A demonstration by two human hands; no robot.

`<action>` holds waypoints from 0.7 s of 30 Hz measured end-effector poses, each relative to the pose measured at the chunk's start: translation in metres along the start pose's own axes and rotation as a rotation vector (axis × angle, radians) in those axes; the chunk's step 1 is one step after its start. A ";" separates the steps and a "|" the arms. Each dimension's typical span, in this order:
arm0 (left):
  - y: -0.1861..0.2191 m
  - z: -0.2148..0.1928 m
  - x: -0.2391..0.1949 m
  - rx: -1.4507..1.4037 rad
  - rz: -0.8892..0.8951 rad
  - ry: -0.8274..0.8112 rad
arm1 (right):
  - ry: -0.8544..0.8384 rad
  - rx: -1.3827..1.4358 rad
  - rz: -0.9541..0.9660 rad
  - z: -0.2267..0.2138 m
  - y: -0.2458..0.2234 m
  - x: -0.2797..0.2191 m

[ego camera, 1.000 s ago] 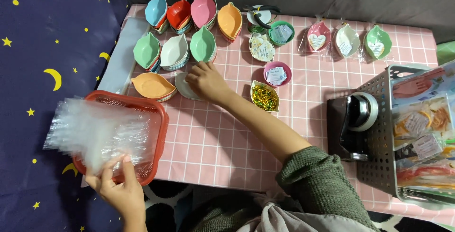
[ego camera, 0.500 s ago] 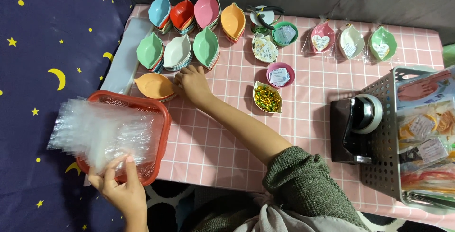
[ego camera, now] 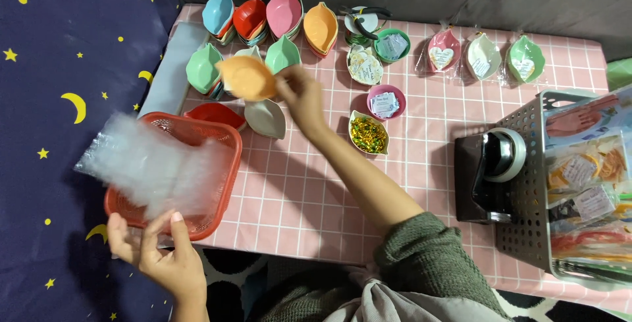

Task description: The person places small, colorful, leaf-shaped ceramic dishes into clear plastic bags. They then seal the bags and arrange them on the table.

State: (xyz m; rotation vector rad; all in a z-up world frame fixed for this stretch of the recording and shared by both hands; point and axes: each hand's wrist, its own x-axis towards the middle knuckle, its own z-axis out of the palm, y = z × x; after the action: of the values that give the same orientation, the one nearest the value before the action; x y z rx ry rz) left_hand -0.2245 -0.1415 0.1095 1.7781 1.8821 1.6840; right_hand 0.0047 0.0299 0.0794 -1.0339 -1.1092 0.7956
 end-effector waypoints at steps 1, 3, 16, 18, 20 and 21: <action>0.009 0.000 0.000 -0.003 0.000 -0.003 | 0.003 -0.003 0.000 -0.013 -0.006 0.002; 0.026 0.002 0.002 -0.013 0.158 0.074 | 0.128 0.200 0.014 -0.038 -0.019 0.008; 0.117 0.061 0.026 -0.592 0.455 -0.351 | 0.092 0.585 0.451 -0.143 -0.066 0.002; 0.133 0.087 0.038 -0.567 0.228 -0.521 | 0.327 0.448 0.267 -0.164 -0.036 0.010; 0.151 0.097 0.052 -0.637 0.143 -0.655 | 0.347 0.322 0.216 -0.173 -0.050 0.008; 0.159 0.101 0.059 -0.699 0.050 -0.787 | 0.362 0.195 0.173 -0.178 -0.057 0.007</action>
State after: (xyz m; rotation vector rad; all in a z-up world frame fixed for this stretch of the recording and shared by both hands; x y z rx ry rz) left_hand -0.0703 -0.0751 0.2140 1.7653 0.8011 1.1448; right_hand 0.1783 -0.0285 0.1168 -1.0668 -0.6281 0.7979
